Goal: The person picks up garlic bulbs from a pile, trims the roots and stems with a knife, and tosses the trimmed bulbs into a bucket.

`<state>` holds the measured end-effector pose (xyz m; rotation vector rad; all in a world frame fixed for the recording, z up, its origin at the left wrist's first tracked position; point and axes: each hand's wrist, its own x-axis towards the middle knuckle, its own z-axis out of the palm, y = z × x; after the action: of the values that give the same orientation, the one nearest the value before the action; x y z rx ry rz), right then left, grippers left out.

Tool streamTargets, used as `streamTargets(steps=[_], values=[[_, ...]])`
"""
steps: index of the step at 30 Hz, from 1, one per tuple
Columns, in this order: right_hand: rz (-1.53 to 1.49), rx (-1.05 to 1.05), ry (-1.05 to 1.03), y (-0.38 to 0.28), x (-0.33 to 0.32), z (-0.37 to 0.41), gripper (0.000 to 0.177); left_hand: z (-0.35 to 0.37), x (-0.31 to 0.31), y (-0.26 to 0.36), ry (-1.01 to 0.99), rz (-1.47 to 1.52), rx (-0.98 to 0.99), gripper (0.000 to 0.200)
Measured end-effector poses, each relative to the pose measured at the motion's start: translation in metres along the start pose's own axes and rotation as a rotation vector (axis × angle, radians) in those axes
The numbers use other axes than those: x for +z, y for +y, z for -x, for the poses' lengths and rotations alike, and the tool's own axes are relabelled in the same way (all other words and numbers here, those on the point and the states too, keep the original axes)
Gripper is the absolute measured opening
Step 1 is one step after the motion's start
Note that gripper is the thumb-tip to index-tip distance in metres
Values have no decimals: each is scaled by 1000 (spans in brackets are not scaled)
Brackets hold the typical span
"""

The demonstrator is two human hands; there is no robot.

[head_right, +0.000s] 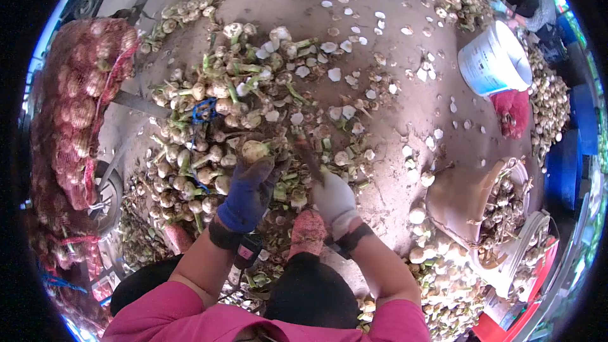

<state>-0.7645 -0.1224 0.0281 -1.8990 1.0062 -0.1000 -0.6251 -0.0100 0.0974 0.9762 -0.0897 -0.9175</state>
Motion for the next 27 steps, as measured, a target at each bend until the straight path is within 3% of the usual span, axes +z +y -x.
streamTargets(steps=[1, 2, 4, 6, 7, 9, 12, 17, 19, 20, 22, 23, 24, 27], values=[[2, 142, -49, 24, -2, -1, 21, -3, 1, -5, 3, -2, -10, 36], [-67, -28, 155, 32, -14, 4, 22, -14, -6, -23, -97, -252, -31, 37], [-286, 175, 318, 18, -69, 11, 26, -20, -28, -68, -308, -751, -126, 38], [-383, 87, 648, 2, -114, 8, 22, -4, 15, -86, -843, -979, -121, 48], [-380, 46, 715, -7, -132, 7, 18, -7, 20, -122, -761, -1075, 168, 54], [-384, 64, 734, -4, -144, 3, 17, -46, 48, -124, -498, -1472, 607, 54], [-366, 252, 475, 12, -124, -1, 19, -104, 15, -184, -619, -1750, 379, 39], [-372, 345, 250, 55, -61, 5, 26, -81, -54, -150, -247, -595, -184, 31], [-419, 332, 189, 68, -44, -2, 23, -56, -59, -73, -16, -374, -494, 30], [-319, 239, 219, 75, -42, -14, 25, -39, -81, -55, -124, -546, -262, 31], [73, 116, 353, 67, -52, -52, 29, -29, -92, -35, -116, -373, -155, 33], [-74, 142, 392, 49, -62, -71, 32, -26, -89, -24, 7, -32, -285, 35], [51, 32, 442, 53, -66, -100, 32, -20, -90, -14, 139, 310, -410, 36], [213, -157, 526, 55, -71, -167, 40, -12, -76, -7, 103, 366, -321, 40]])
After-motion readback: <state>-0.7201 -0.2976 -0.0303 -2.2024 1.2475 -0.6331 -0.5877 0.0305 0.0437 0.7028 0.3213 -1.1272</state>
